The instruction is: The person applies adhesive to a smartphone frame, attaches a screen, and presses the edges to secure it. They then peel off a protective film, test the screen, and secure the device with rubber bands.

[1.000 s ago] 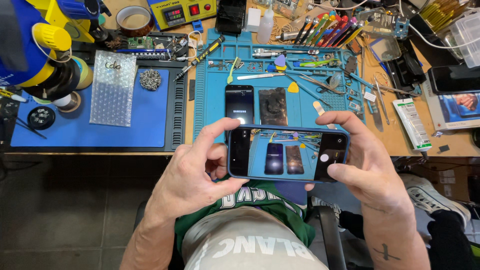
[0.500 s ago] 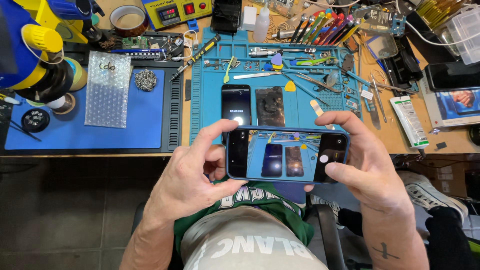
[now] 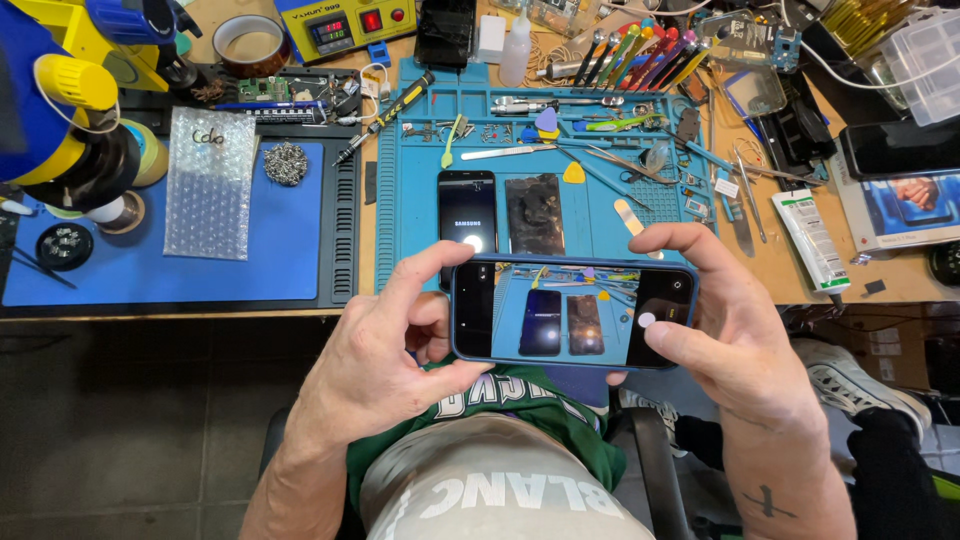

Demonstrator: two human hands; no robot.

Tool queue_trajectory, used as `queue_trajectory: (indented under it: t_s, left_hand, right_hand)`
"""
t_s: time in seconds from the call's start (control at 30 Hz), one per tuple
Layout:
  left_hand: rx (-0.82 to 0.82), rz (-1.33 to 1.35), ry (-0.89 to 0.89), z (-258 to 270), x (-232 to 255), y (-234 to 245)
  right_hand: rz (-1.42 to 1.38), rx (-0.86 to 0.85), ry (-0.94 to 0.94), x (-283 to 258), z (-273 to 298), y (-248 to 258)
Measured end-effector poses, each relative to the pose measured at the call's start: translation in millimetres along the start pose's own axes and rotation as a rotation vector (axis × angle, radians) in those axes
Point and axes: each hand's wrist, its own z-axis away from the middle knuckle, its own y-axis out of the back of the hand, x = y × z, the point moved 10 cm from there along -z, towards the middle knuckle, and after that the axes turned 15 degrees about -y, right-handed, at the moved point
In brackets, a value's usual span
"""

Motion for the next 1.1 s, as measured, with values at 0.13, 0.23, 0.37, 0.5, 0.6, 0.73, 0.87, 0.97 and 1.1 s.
queue_trajectory:
  t_s: [0.13, 0.23, 0.37, 0.5, 0.6, 0.73, 0.87, 0.97, 1.1]
  left_hand:
    - [0.005, 0.006, -0.026, -1.6, 4.8, -0.6]
    - [0.008, 0.018, -0.004, -1.8, 4.8, -1.1]
    - [-0.003, 0.032, -0.001, -1.5, 4.6, -2.6]
    - [0.005, 0.029, 0.003, -1.5, 5.3, -2.1]
    - [0.005, 0.026, -0.002, -2.0, 6.7, -1.6]
    - [0.003, 0.034, -0.003, -1.3, 5.5, -2.1]
    - [-0.003, 0.027, -0.014, -0.7, 5.1, -2.7]
    - [-0.004, 0.030, -0.010, -1.0, 5.2, -2.6]
    - [-0.004, 0.034, 0.008, -1.1, 4.1, -2.7]
  right_hand:
    - [0.015, 0.038, -0.005, -0.9, 3.6, 1.1]
    - [0.029, 0.057, -0.001, -1.3, 5.1, 2.6]
    - [0.038, 0.050, 0.004, -0.9, 5.2, 3.3]
    - [0.027, 0.068, -0.011, 1.5, 4.5, 5.3]
    - [0.023, 0.044, 0.018, -1.6, 4.1, 2.7]
    - [0.029, 0.031, 0.013, -2.0, 5.7, 1.2]
    - [0.063, 0.070, 0.010, -0.9, 4.6, 5.1]
    - [0.070, 0.055, 0.019, -2.0, 4.5, 4.2]
    - [0.051, 0.037, 0.021, -1.6, 4.1, 1.4]
